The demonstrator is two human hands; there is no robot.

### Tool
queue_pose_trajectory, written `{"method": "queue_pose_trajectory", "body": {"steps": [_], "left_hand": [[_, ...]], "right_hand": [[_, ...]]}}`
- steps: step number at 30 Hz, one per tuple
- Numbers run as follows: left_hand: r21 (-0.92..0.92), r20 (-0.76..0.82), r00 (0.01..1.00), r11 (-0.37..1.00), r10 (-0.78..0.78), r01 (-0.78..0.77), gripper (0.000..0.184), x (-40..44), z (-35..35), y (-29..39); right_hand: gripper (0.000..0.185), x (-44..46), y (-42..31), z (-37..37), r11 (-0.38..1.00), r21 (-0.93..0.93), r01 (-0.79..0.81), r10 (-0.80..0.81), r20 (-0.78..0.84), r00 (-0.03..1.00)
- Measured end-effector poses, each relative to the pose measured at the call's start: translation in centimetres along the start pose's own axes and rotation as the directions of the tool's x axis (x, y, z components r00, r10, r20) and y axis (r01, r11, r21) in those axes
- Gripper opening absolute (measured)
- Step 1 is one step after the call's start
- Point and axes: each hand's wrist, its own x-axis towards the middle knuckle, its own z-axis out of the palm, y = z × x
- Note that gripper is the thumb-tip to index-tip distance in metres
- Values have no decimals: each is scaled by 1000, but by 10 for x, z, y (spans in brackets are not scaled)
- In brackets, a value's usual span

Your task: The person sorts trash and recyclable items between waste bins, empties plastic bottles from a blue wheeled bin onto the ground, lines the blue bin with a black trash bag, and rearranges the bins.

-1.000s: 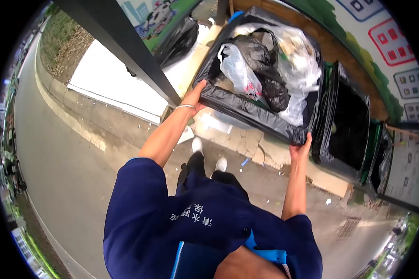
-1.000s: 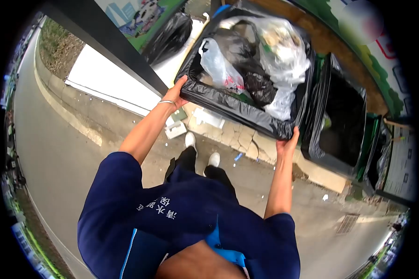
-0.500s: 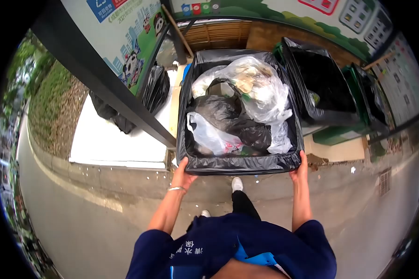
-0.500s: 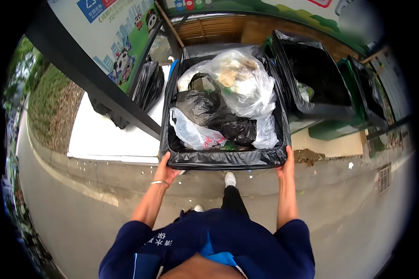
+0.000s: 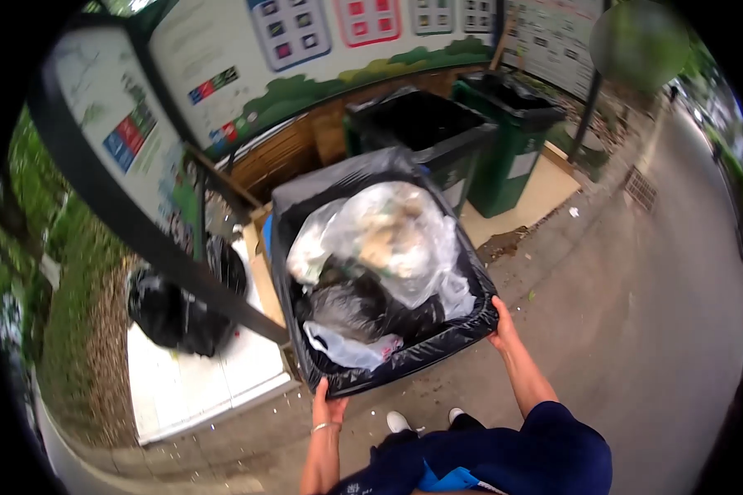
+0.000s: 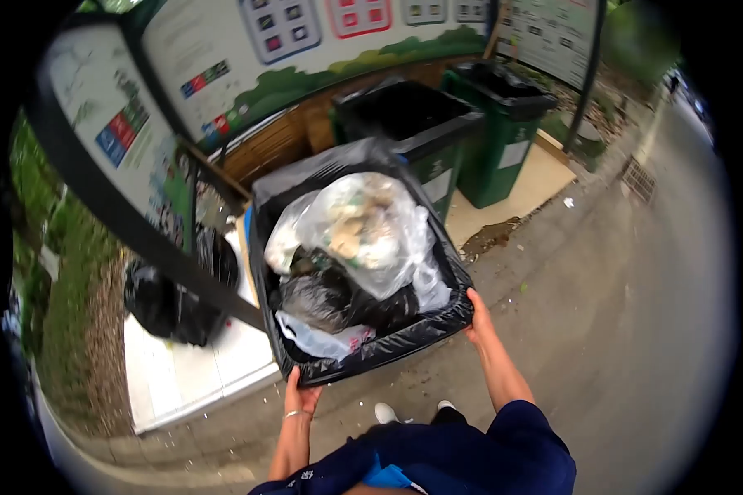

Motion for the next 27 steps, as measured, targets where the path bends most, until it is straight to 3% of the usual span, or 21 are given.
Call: {"method": "queue_pose_trajectory", "body": {"steps": [5,7,10,11,14,16,19,20,22,27], "left_hand": [[-5,-40,998,999,41,-41,32,-25,15,-30],[-41,10,993,992,119,-119,35,-33,36,-36],[-20,-47,995,996,90,-91,35,-36,34,-42],[-13,-95,993,997,76,-77,36,-37,38,-43],[-13,-34,993,994,111,-111,38,-25,45,-47],[-41,-7,986,985,169,-169,41,-11,51,-33],[6,-71,990,993,121,-121,47,-11,60,5],[4,-50,989,990,139,-139,48,-22,72,5],[83,-115,983,988,143,-134,48,-28,65,12],[69,-175,970,985,169,-159,46,-31,44,-6]], "right_hand": [[40,2,-15,-22,997,75,11,-10,-13,1000],[41,19,-22,-14,998,65,27,-32,73,997],[41,40,-27,-15,996,94,6,-19,139,990],[40,37,-36,-8,997,59,-41,36,85,996],[41,61,-38,-1,998,57,-34,26,149,989],[39,60,-45,23,1000,28,-11,7,143,990],[39,84,-42,62,999,-48,-13,19,128,992],[39,66,-53,78,994,-109,8,-3,46,999],[38,55,-59,78,988,-152,-14,26,77,997],[34,25,-40,48,993,-115,-4,15,89,996]]}}
